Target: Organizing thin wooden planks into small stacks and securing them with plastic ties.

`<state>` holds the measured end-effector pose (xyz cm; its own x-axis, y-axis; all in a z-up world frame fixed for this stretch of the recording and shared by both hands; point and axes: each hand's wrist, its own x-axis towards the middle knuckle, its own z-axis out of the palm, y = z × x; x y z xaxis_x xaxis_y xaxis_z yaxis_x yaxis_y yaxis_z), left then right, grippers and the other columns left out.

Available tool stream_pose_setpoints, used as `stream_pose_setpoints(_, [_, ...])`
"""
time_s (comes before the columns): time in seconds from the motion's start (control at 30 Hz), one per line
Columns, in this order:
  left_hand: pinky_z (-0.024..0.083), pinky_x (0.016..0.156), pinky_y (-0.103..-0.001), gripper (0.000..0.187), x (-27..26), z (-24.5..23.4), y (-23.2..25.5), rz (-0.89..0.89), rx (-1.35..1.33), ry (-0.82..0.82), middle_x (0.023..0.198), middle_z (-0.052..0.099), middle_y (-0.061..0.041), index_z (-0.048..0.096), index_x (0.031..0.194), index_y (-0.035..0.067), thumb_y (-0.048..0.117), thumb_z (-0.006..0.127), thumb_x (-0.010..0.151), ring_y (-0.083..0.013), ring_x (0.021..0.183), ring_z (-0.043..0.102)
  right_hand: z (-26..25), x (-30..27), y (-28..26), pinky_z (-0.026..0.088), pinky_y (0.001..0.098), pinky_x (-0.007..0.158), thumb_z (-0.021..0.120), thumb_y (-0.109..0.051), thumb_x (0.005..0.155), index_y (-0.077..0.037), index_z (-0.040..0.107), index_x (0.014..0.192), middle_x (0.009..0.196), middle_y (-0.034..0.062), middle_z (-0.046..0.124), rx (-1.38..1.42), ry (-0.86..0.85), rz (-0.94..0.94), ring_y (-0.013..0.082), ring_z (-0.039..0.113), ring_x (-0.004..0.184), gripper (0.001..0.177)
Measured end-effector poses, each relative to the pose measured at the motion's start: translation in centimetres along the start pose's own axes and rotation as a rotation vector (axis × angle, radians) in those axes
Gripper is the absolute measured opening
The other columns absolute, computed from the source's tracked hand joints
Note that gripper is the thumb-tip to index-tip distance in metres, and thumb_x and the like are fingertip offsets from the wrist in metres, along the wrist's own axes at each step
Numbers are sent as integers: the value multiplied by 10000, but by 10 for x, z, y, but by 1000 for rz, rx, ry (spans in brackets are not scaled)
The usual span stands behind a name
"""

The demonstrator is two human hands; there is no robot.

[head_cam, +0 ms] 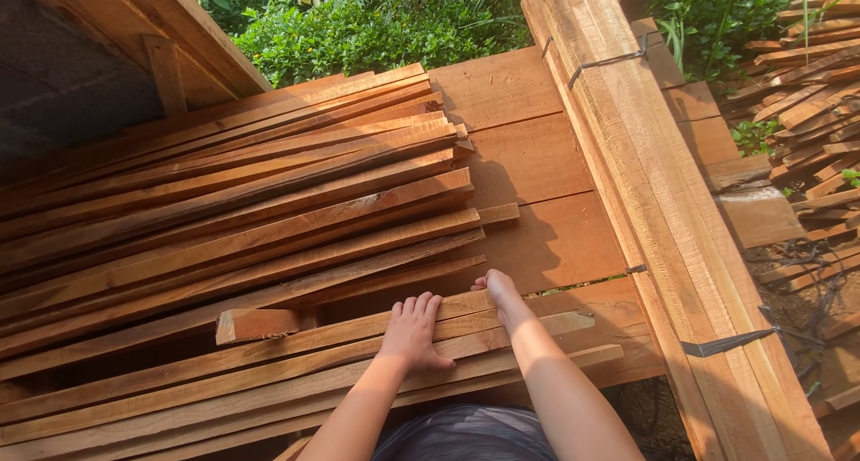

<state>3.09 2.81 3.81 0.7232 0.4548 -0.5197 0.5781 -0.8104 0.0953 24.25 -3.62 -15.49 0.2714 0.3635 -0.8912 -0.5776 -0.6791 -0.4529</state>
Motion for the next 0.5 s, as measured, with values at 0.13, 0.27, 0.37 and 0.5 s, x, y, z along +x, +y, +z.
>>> stream_pose_setpoints(0.13, [358,1057,-443,1280,1,8,0,-4,-5,10,1467,432,-71,320,1511,155,783,739,477,-258,1335,438,-1,5,-1,507,421,720,533,-278,730,-104,734,944,852,114,789,31,-3,24,314,737,782,341])
stream_pose_setpoints(0.27, [342,1082,-446,1276,0,3,0,-16,-33,14,1470,436,-65,327,1511,160,780,742,476,-254,1343,434,-23,-25,-24,523,427,855,517,-332,815,-109,797,1053,1092,143,757,-84,23,-99,352,700,999,430])
stream_pose_setpoints(0.37, [338,1096,-451,1266,1,4,-1,-17,-51,6,1475,433,-63,325,1513,165,758,761,482,-254,1352,430,-86,-23,-32,549,421,886,562,-410,880,-182,780,1162,1062,82,773,-321,124,-230,318,719,1034,423])
stream_pose_setpoints(0.5, [339,1104,-456,1264,2,8,-1,-27,-55,1,1483,430,-61,325,1511,171,750,770,479,-254,1361,430,-190,-31,-18,526,379,951,569,-557,871,-368,795,1115,853,-56,794,-564,415,-261,209,715,1039,382])
